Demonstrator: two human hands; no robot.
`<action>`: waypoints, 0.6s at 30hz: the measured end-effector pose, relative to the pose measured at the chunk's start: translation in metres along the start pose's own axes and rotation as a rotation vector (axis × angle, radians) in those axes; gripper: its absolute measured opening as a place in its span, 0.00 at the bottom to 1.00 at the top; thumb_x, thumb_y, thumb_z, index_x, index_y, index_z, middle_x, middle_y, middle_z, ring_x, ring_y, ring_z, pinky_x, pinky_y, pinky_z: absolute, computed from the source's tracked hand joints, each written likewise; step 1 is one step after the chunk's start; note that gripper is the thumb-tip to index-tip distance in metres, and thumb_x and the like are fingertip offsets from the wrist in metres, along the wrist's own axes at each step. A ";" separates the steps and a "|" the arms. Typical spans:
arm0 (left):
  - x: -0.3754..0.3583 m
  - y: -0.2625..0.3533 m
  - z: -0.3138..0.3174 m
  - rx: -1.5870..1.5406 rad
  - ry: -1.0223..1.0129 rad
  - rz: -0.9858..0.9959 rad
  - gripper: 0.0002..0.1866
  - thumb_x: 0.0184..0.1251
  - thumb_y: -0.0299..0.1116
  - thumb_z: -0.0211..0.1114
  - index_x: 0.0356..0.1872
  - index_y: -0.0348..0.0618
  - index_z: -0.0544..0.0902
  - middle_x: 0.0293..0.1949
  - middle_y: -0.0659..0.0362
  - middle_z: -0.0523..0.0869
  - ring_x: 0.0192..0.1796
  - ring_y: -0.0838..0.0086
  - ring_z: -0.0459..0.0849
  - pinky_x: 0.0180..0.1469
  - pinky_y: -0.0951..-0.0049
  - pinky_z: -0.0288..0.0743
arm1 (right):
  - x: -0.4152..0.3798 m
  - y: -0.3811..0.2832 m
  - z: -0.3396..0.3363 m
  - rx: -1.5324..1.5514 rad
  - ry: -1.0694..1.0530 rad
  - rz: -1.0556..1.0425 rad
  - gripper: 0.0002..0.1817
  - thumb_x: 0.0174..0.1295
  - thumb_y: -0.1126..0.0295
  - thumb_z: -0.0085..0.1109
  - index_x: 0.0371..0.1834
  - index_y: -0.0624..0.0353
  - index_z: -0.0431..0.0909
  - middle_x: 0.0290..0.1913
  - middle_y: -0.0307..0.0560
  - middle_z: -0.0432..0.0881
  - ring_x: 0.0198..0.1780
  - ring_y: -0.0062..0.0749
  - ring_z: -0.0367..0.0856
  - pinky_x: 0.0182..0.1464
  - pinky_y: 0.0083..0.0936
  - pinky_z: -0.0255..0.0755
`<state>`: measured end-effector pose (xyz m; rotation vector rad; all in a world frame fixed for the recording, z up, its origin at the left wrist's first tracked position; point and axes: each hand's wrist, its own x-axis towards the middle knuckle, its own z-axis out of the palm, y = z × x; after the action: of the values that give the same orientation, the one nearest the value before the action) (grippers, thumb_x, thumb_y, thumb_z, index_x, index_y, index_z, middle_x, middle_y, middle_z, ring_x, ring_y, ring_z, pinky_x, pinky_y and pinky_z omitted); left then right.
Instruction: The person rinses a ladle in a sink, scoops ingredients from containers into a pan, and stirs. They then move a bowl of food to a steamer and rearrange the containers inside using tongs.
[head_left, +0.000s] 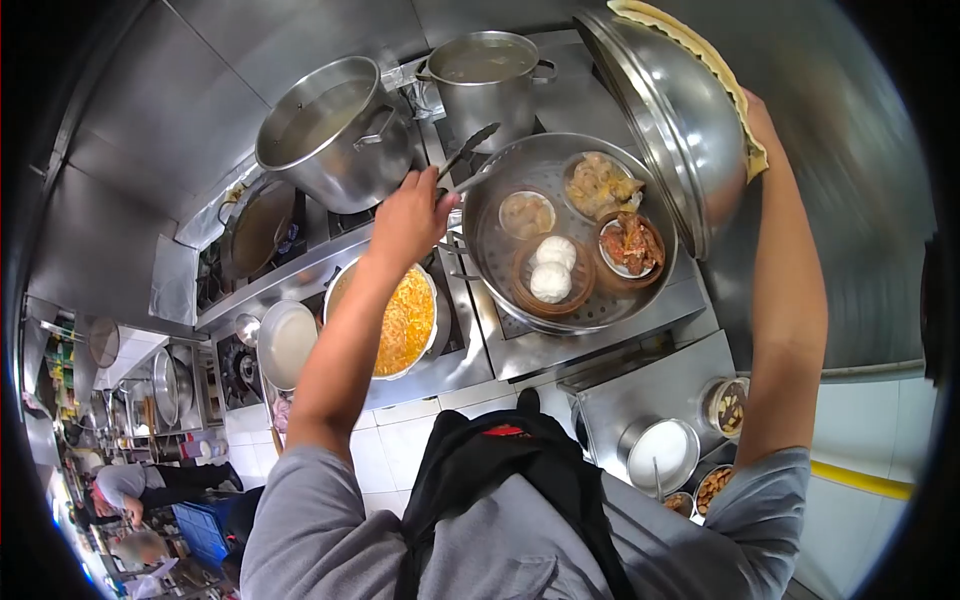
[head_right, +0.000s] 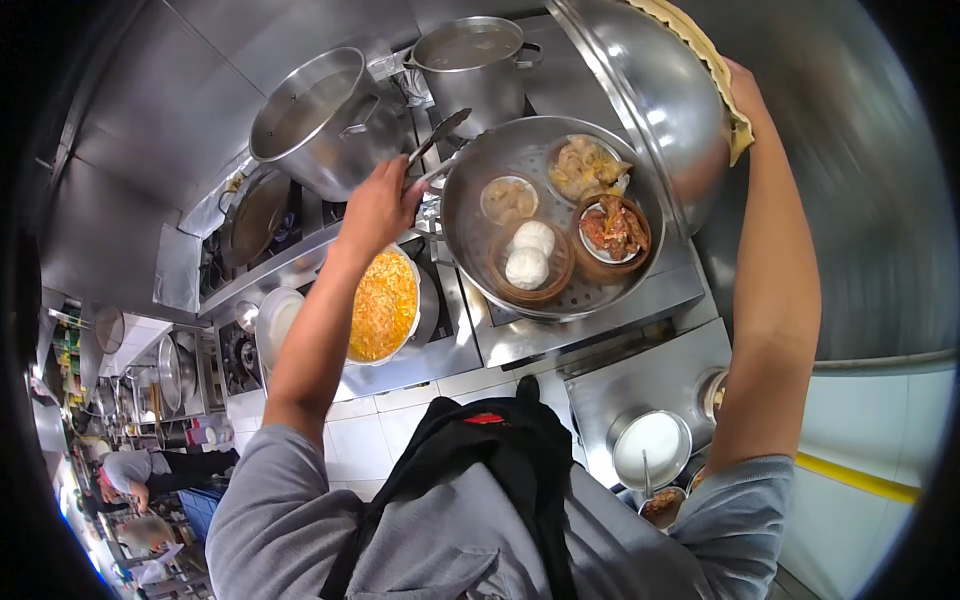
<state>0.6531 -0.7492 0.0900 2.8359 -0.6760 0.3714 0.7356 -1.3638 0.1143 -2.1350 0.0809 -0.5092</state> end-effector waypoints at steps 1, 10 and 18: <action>-0.017 -0.005 0.014 -0.099 0.093 0.028 0.25 0.70 0.45 0.64 0.59 0.39 0.75 0.42 0.45 0.83 0.40 0.47 0.85 0.38 0.51 0.79 | -0.003 -0.007 0.002 -0.003 -0.002 -0.007 0.21 0.74 0.63 0.49 0.62 0.65 0.79 0.55 0.45 0.85 0.54 0.26 0.81 0.60 0.23 0.71; -0.114 0.020 0.069 -0.176 0.181 -0.154 0.25 0.72 0.44 0.62 0.64 0.41 0.72 0.41 0.49 0.81 0.34 0.50 0.85 0.33 0.54 0.80 | 0.001 0.002 0.004 -0.061 0.019 -0.063 0.21 0.74 0.62 0.50 0.60 0.65 0.80 0.54 0.46 0.86 0.54 0.26 0.81 0.60 0.25 0.71; -0.152 0.001 0.079 -0.432 0.212 -0.308 0.32 0.70 0.45 0.65 0.69 0.39 0.69 0.56 0.40 0.81 0.53 0.49 0.85 0.56 0.55 0.78 | -0.004 -0.028 0.013 -0.078 -0.019 -0.011 0.22 0.73 0.59 0.52 0.60 0.62 0.81 0.51 0.47 0.87 0.53 0.27 0.82 0.59 0.24 0.71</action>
<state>0.5370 -0.7073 -0.0285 2.3925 -0.2333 0.4077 0.7336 -1.3363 0.1291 -2.2174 0.0794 -0.4998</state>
